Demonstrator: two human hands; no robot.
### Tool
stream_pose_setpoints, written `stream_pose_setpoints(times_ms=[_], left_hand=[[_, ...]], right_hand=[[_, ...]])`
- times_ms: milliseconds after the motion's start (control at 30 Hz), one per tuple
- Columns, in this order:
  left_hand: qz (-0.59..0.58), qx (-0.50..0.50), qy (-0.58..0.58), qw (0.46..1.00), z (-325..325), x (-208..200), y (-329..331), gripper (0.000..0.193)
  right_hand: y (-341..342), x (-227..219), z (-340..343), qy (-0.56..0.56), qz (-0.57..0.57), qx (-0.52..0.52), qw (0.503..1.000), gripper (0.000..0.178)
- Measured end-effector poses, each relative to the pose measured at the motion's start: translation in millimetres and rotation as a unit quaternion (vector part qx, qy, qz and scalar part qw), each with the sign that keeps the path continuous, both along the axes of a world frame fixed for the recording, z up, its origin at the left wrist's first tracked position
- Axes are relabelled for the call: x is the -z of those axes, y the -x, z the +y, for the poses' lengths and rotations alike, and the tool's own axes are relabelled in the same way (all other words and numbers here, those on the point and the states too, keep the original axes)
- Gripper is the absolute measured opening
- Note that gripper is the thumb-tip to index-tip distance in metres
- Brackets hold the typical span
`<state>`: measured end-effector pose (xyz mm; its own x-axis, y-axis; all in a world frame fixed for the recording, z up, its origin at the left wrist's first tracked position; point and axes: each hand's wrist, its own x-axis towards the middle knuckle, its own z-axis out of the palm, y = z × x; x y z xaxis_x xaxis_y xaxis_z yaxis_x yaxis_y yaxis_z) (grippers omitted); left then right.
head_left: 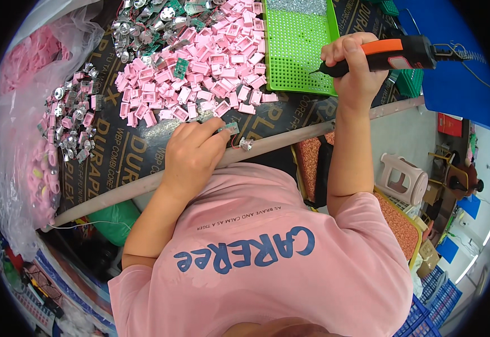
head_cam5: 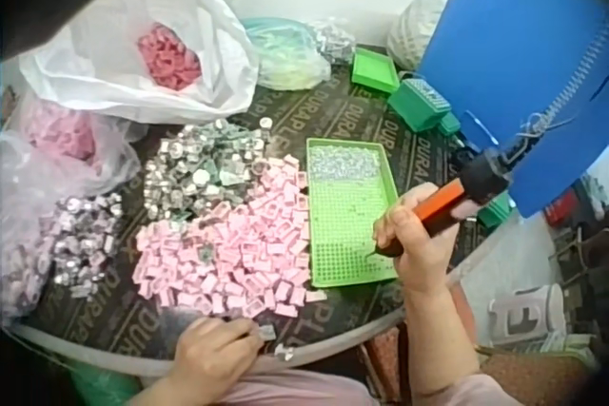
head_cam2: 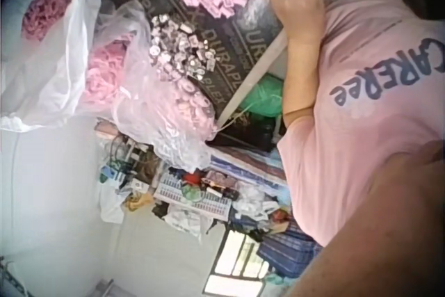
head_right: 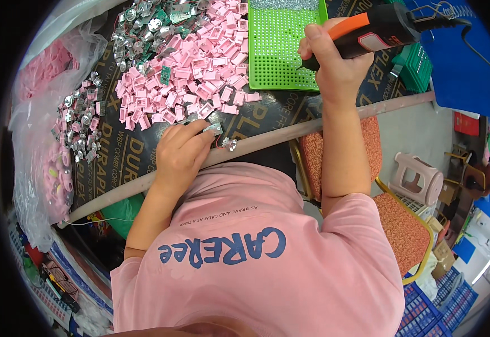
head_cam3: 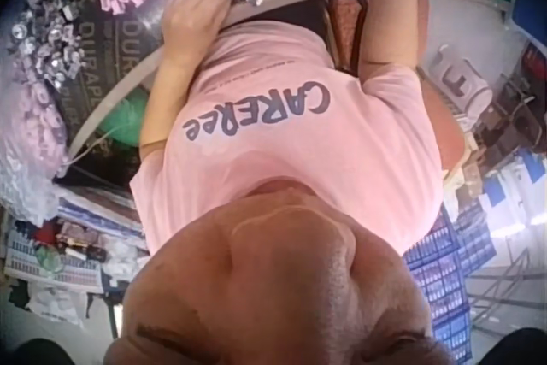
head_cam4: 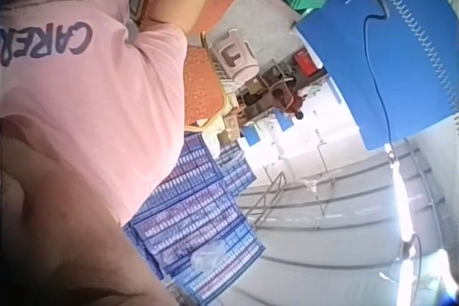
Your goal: Use a handheld powered assembly tool to join small pink and silver plastic components at a factory workbench.
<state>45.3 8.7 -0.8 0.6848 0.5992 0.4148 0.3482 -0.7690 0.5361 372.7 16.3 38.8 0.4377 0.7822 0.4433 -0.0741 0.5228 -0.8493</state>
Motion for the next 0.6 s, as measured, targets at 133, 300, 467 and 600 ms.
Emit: stream_pose_setpoints(times_ms=[133, 300, 467, 600], left_hand=[[-0.006, -0.003, -0.007, 1.000, 0, 0, -1, 0.018], [-0.014, -0.001, 0.002, 1.000, 0, -1, 0, 0.024], [-0.009, -0.002, 0.001, 1.000, -1, -1, 1, 0.023], [0.002, -0.003, -0.021, 1.000, -1, 0, 2, 0.020]], right_hand=[[2, -1, 0, 0.008, -0.002, 0.010, 1.000, 0.011], [2, -1, -1, 0.006, 0.020, 0.033, 0.999, 0.011], [5, -5, -3, -0.007, -0.006, 0.020, 1.000, 0.012], [2, -18, -12, -0.047, 0.015, -0.042, 0.998, 0.012]])
